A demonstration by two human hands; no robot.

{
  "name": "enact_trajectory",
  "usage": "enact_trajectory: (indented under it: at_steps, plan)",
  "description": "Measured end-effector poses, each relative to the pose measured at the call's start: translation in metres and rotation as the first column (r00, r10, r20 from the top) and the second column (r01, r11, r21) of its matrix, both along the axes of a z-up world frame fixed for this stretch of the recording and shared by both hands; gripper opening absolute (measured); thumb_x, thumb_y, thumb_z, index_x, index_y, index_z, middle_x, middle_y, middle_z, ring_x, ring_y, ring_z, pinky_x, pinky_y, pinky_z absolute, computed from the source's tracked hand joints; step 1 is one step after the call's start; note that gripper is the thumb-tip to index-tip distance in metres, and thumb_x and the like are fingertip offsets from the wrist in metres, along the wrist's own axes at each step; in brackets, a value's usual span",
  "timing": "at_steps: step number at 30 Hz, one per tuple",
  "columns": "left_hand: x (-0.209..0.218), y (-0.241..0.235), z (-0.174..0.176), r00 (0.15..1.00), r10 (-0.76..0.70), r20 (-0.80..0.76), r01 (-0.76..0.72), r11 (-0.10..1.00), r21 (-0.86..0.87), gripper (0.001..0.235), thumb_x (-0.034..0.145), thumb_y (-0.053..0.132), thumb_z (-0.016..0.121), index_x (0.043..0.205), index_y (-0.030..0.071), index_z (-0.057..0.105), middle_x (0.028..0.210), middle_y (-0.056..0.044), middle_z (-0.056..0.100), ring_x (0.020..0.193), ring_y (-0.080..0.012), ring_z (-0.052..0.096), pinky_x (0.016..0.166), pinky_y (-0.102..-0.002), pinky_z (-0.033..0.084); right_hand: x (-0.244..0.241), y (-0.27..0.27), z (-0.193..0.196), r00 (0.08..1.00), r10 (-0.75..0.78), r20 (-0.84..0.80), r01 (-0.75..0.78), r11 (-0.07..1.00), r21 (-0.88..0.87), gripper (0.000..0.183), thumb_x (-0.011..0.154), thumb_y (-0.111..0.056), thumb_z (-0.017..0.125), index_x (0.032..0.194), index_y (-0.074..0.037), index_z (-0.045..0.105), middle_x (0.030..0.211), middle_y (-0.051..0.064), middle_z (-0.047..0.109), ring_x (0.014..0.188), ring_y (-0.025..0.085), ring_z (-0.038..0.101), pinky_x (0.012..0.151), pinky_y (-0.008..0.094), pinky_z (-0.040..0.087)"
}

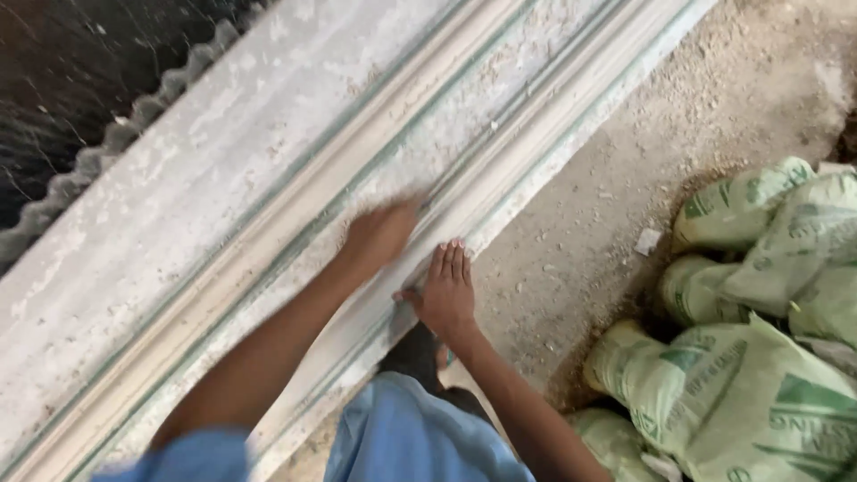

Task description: Using a hand scraper to remove excess plaster and smooth the surface of decorative moldings.

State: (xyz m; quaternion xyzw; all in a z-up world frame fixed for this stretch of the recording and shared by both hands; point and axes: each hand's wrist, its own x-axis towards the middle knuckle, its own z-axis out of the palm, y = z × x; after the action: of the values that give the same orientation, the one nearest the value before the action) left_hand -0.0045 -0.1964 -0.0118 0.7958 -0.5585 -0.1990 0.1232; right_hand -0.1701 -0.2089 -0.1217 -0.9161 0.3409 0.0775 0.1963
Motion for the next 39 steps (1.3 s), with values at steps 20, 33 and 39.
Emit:
enact_trajectory:
  at_steps: [20, 33, 39]
  plan:
    - [0.015, -0.208, -0.021, 0.885, 0.313, -0.346, -0.25, 0.944, 0.214, 0.024, 0.097, 0.006, 0.044, 0.108, 0.007, 0.065, 0.09, -0.014, 0.074, 0.077, -0.0332, 0.069, 0.063, -0.045, 0.05, -0.035, -0.083, -0.018, 0.971, 0.184, 0.153, -0.233, 0.873, 0.428, 0.06, 0.087, -0.039, 0.074, 0.139, -0.013, 0.06, 0.153, 0.019, 0.048, 0.141, 0.035, 0.045, 0.119, 0.064, -0.008]
    - [-0.002, 0.06, -0.027, 0.916, -0.179, 0.359, 0.097, 0.967, 0.233, 0.056, 0.091, 0.007, 0.053, 0.145, 0.024, 0.049, 0.15, -0.003, 0.051, 0.07, -0.0193, 0.069, 0.05, -0.033, 0.065, -0.009, -0.403, 0.003, 0.978, -0.182, -0.099, 0.19, 0.979, 0.072, 0.122, 0.084, -0.07, 0.067, 0.16, 0.012, 0.018, 0.166, 0.035, 0.019, 0.156, 0.048, 0.017, 0.121, 0.059, 0.03]
    - [0.0, -0.146, -0.011, 0.978, -0.173, 0.113, 0.138, 0.953, 0.269, 0.044, 0.093, 0.012, 0.054, 0.137, 0.02, 0.052, 0.148, -0.008, 0.052, 0.072, -0.0336, 0.074, 0.065, -0.053, 0.061, -0.006, -0.405, 0.017, 0.974, -0.161, -0.16, 0.18, 0.978, 0.106, 0.124, 0.086, -0.08, 0.054, 0.16, 0.012, 0.015, 0.167, 0.035, 0.015, 0.158, 0.047, 0.011, 0.124, 0.057, 0.023]
